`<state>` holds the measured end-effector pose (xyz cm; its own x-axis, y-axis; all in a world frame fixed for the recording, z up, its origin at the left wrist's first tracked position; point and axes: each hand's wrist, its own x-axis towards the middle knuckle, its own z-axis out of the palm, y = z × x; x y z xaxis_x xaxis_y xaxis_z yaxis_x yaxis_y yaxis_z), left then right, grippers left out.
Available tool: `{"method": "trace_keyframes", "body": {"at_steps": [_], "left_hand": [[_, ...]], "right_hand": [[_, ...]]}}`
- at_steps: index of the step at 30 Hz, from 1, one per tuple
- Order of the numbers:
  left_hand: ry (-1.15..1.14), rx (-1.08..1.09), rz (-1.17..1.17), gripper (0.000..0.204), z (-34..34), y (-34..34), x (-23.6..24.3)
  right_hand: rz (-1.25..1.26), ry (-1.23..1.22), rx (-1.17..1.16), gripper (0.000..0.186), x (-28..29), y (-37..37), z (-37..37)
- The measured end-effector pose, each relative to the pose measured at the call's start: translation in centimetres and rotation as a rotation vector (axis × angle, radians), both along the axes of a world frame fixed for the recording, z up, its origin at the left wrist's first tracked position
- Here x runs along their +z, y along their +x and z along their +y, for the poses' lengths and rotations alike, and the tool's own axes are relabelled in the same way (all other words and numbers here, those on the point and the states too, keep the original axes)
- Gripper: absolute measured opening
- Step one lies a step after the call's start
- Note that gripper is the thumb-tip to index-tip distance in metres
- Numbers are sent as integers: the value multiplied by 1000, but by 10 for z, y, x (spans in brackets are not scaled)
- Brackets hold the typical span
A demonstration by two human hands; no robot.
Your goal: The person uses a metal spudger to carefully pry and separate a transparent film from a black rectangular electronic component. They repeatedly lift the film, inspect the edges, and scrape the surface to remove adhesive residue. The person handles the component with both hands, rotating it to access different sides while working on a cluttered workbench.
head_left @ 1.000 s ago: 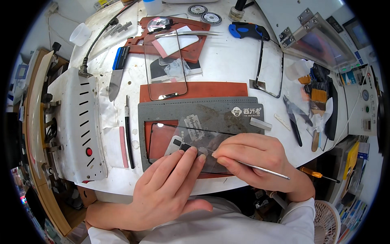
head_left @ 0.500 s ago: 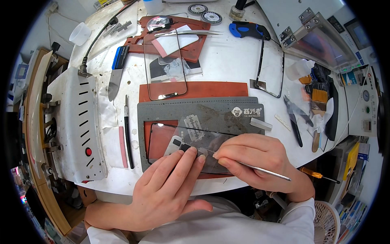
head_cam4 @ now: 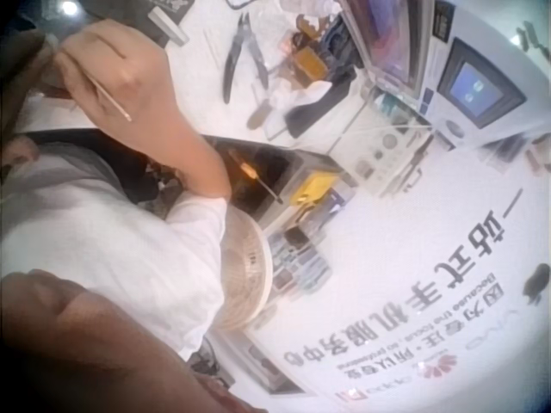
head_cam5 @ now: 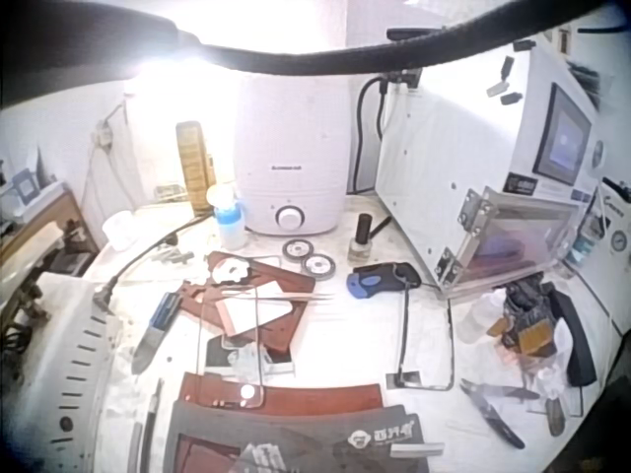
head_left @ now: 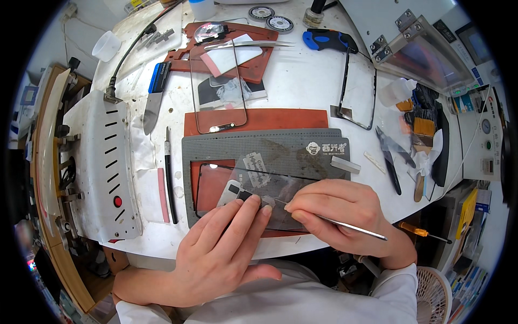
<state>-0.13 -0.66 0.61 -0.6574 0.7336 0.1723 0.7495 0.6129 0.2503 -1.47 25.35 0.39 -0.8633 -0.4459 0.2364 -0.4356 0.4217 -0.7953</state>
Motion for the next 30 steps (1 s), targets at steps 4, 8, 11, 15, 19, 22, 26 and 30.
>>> {"method": "trace_keyframes", "body": {"at_steps": [4,8,11,15,19,22,26,30], "left_hand": [[-3,-21,-1,88,-2,0,-2],[-2,-19,-6,88,-1,0,-2],[0,-18,-9,89,-1,1,-3],[5,-11,-21,91,0,3,-2],[52,18,-81,80,1,1,3],[64,-20,-90,82,-1,0,2],[42,-50,-62,94,-2,-2,-3],[7,-49,-56,101,-1,1,-4]], "right_hand": [[-5,-7,2,17,0,0,1],[0,-8,3,17,-1,1,2],[-4,-20,0,17,-1,1,2],[33,-14,-14,17,-1,0,-1],[44,-42,-23,16,-3,-7,-5],[43,-67,-20,15,-7,-9,-7],[28,-81,-26,13,-7,-11,-7],[3,-85,-38,12,-7,-9,-7]]}}
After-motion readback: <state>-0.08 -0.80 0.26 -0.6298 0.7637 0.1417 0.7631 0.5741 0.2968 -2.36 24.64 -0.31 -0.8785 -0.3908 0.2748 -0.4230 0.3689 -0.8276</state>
